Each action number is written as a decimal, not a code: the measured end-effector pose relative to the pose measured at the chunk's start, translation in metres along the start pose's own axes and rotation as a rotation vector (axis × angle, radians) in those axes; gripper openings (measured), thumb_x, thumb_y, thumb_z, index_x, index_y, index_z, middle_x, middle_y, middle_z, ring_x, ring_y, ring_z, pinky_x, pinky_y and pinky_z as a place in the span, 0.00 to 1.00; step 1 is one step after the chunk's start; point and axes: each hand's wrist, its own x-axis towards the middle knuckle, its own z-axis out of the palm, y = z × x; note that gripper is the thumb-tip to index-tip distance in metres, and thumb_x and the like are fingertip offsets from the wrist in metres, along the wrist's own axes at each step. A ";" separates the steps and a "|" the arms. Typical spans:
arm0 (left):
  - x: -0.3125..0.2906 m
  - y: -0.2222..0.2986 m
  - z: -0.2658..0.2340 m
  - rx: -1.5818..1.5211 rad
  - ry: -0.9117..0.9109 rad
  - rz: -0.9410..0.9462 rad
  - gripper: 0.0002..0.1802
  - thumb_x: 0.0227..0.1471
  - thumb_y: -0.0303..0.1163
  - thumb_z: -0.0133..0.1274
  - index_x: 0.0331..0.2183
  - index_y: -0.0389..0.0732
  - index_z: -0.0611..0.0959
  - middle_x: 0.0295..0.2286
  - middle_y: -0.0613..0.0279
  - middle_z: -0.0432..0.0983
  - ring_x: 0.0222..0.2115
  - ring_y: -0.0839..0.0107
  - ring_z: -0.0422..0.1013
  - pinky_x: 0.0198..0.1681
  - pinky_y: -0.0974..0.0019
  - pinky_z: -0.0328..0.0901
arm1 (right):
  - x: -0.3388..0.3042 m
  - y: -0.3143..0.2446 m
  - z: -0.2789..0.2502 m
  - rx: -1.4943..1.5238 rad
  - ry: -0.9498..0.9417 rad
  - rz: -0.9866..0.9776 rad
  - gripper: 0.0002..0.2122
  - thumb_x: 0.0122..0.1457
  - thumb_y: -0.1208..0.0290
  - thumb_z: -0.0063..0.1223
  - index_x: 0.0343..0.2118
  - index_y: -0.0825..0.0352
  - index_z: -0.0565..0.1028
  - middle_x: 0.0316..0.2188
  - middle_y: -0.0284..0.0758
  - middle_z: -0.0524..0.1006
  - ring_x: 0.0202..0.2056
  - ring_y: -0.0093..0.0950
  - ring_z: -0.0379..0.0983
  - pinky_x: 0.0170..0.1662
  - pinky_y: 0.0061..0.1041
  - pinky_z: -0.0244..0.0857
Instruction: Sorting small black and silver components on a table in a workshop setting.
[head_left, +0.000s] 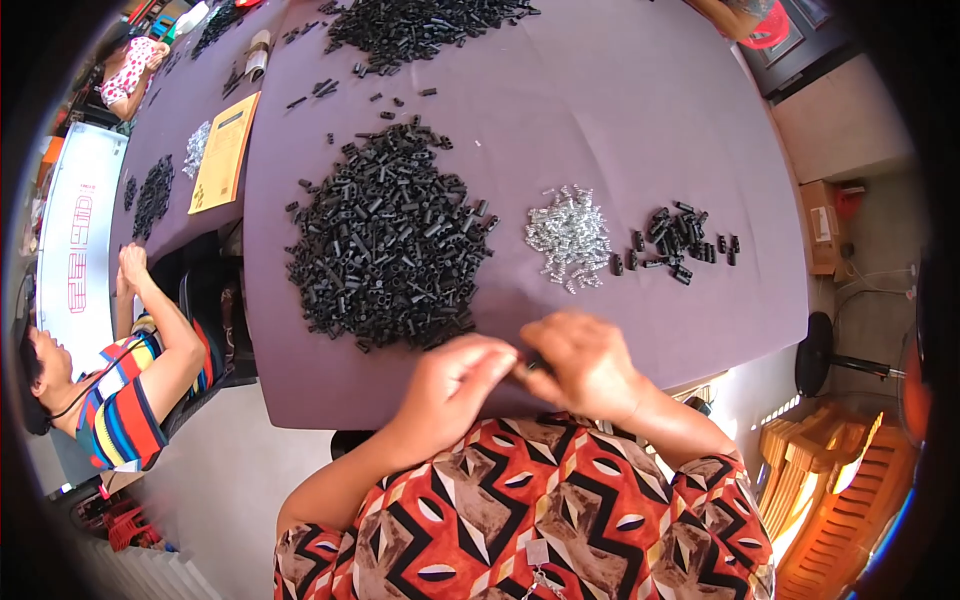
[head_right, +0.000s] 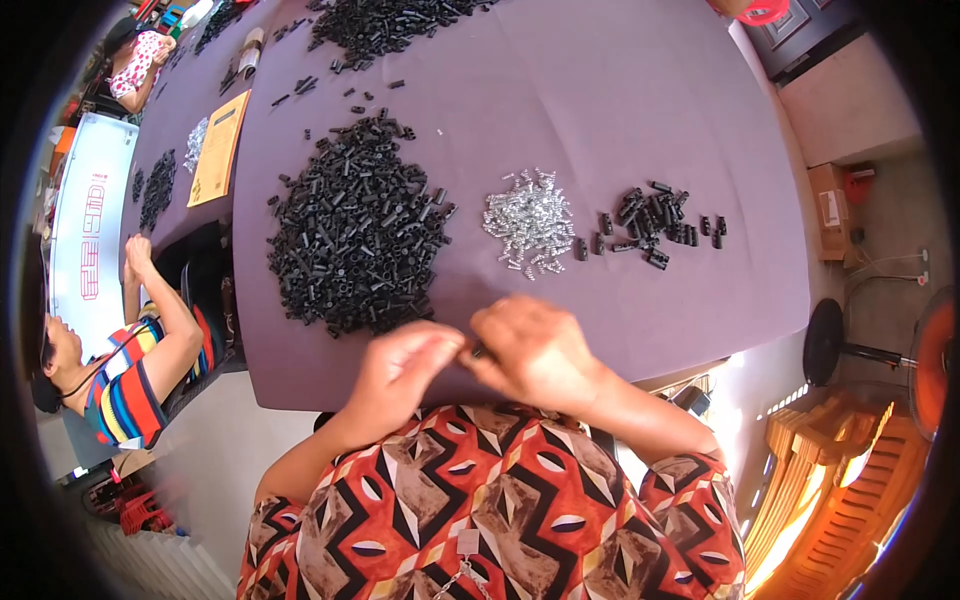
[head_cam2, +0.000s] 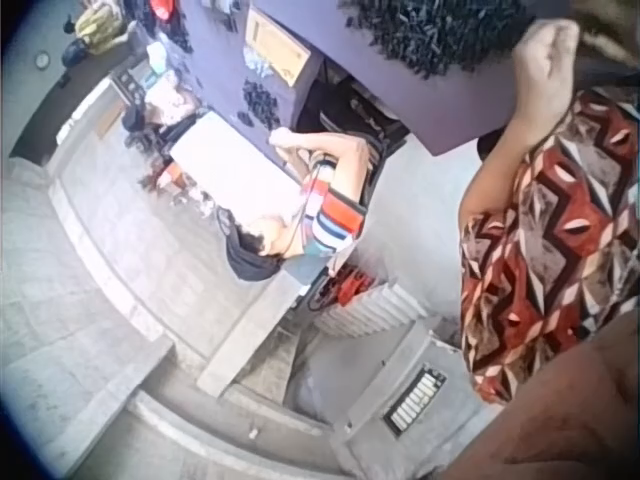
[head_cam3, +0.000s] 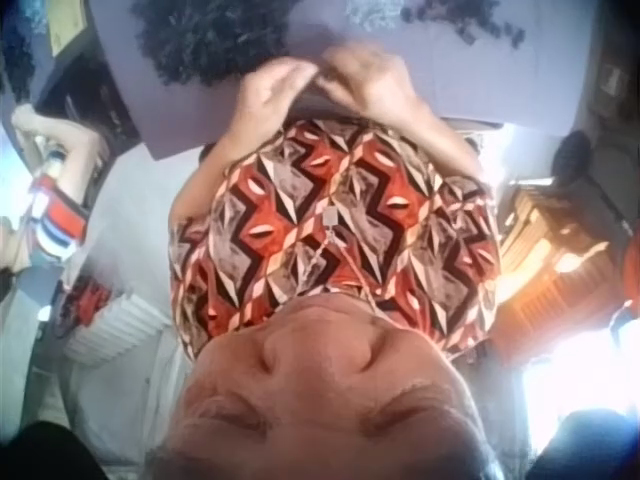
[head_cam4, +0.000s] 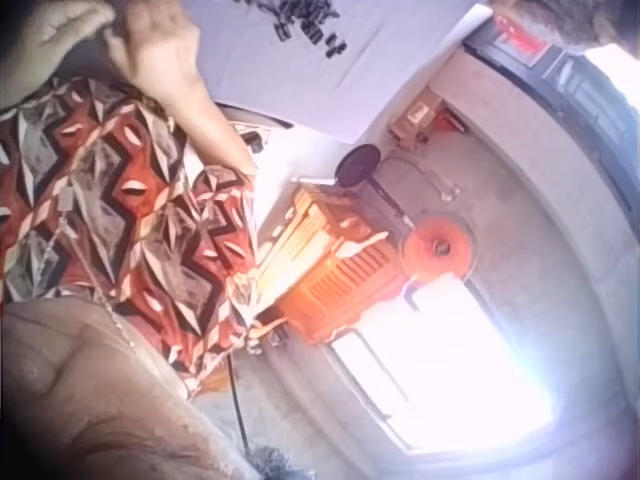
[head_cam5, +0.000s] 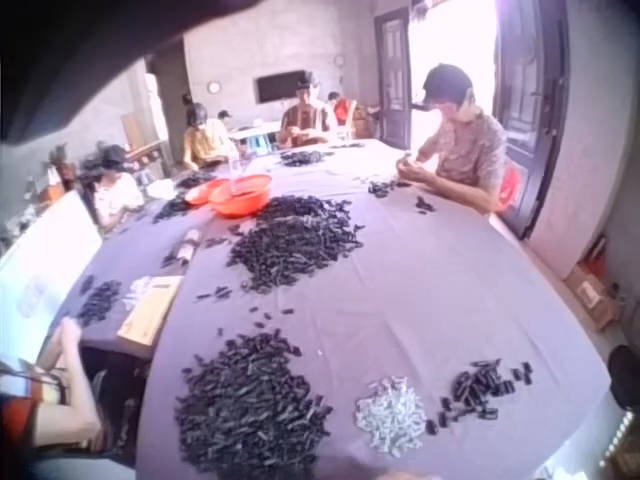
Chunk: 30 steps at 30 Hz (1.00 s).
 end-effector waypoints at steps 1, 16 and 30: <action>0.004 0.001 -0.006 0.173 0.131 0.227 0.08 0.62 0.26 0.56 0.41 0.34 0.84 0.37 0.59 0.81 0.36 0.70 0.77 0.41 0.70 0.71 | -0.002 0.009 -0.010 -0.123 0.074 0.017 0.15 0.49 0.68 0.67 0.38 0.67 0.77 0.31 0.37 0.76 0.34 0.40 0.76 0.38 0.39 0.72; 0.019 -0.006 -0.033 1.054 0.239 0.432 0.11 0.49 0.28 0.63 0.38 0.42 0.84 0.35 0.62 0.75 0.38 0.59 0.70 0.42 0.57 0.65 | -0.021 0.065 -0.059 -0.450 0.275 0.339 0.14 0.47 0.78 0.68 0.38 0.66 0.80 0.52 0.38 0.74 0.62 0.46 0.63 0.62 0.44 0.62; 0.015 -0.010 -0.040 0.928 0.273 0.479 0.08 0.47 0.24 0.64 0.33 0.41 0.83 0.33 0.59 0.76 0.37 0.57 0.71 0.41 0.57 0.65 | -0.009 0.074 -0.047 -0.414 0.114 0.284 0.12 0.48 0.79 0.63 0.38 0.65 0.81 0.53 0.40 0.74 0.63 0.50 0.63 0.62 0.47 0.62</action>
